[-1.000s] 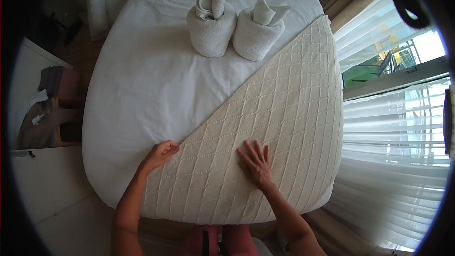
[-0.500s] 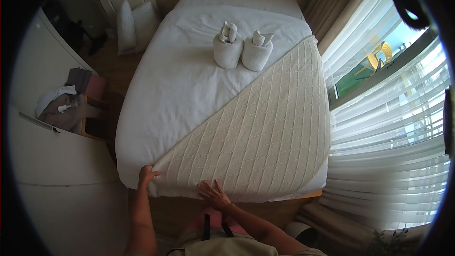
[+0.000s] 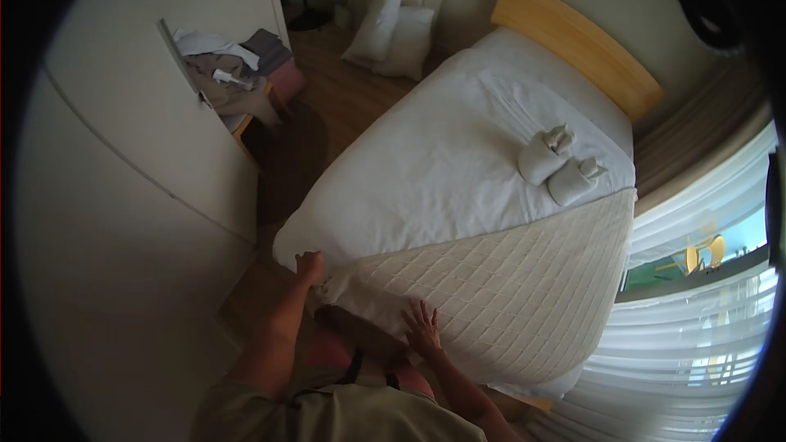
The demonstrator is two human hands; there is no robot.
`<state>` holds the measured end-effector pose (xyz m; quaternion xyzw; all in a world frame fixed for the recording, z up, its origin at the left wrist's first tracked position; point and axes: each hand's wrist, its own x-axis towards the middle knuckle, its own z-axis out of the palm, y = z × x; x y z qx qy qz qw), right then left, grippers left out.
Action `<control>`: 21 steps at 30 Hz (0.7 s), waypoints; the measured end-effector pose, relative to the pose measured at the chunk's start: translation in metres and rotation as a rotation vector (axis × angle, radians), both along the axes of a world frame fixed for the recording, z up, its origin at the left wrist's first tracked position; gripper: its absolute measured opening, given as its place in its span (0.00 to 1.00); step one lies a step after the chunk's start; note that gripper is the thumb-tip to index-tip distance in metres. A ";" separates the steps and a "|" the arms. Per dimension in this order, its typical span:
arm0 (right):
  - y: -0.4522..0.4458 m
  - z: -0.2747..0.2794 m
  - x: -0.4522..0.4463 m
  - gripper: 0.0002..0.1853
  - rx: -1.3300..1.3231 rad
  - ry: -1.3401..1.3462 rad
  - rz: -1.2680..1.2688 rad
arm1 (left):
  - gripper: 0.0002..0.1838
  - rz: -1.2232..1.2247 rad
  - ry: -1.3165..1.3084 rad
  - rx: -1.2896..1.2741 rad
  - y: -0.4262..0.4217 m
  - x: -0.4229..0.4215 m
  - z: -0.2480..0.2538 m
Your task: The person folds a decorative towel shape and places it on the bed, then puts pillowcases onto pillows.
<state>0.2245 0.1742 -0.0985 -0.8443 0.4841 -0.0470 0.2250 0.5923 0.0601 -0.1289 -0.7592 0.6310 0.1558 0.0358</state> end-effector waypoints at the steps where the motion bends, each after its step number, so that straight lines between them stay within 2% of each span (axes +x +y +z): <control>1: -0.014 0.000 0.025 0.34 0.004 -0.041 -0.042 | 0.05 0.019 0.129 -0.009 0.002 0.014 0.010; 5: -0.069 -0.002 0.126 0.40 -0.080 -0.078 -0.143 | 0.04 -0.026 0.389 -0.107 0.023 0.082 0.002; 7: -0.087 -0.010 0.193 0.50 -0.066 -0.036 -0.426 | 0.05 -0.027 0.629 -0.134 0.043 0.141 -0.009; 8: -0.094 -0.027 0.208 0.56 -0.072 0.008 -0.379 | 0.05 -0.011 0.613 -0.146 0.042 0.161 0.006; 9: -0.098 -0.026 0.224 0.56 -0.074 -0.010 -0.366 | 0.05 -0.018 0.575 -0.104 0.046 0.175 0.034; 11: -0.106 -0.020 0.241 0.55 0.023 0.169 -0.406 | 0.06 -0.026 0.530 -0.067 0.043 0.201 0.068; 13: -0.116 -0.031 0.248 0.54 0.017 0.219 -0.426 | 0.07 0.062 0.530 -0.070 0.029 0.226 0.086; 15: -0.117 -0.031 0.249 0.54 0.098 0.291 -0.449 | 0.06 0.084 0.588 -0.189 0.012 0.246 0.100; 16: -0.113 -0.031 0.248 0.54 0.120 0.297 -0.549 | 0.06 0.122 0.626 -0.251 0.003 0.249 0.113; 17: -0.114 -0.034 0.246 0.53 0.117 0.279 -0.509 | 0.06 0.159 0.672 -0.305 -0.006 0.251 0.126; 18: -0.114 -0.033 0.243 0.53 0.111 0.259 -0.467 | 0.06 0.152 0.662 -0.312 -0.014 0.260 0.129; 19: -0.114 -0.029 0.242 0.53 0.128 0.267 -0.563 | 0.06 0.152 0.651 -0.325 -0.023 0.268 0.132; 21: -0.125 -0.015 0.253 0.50 0.191 0.257 -0.570 | 0.07 0.166 0.662 -0.267 -0.041 0.276 0.153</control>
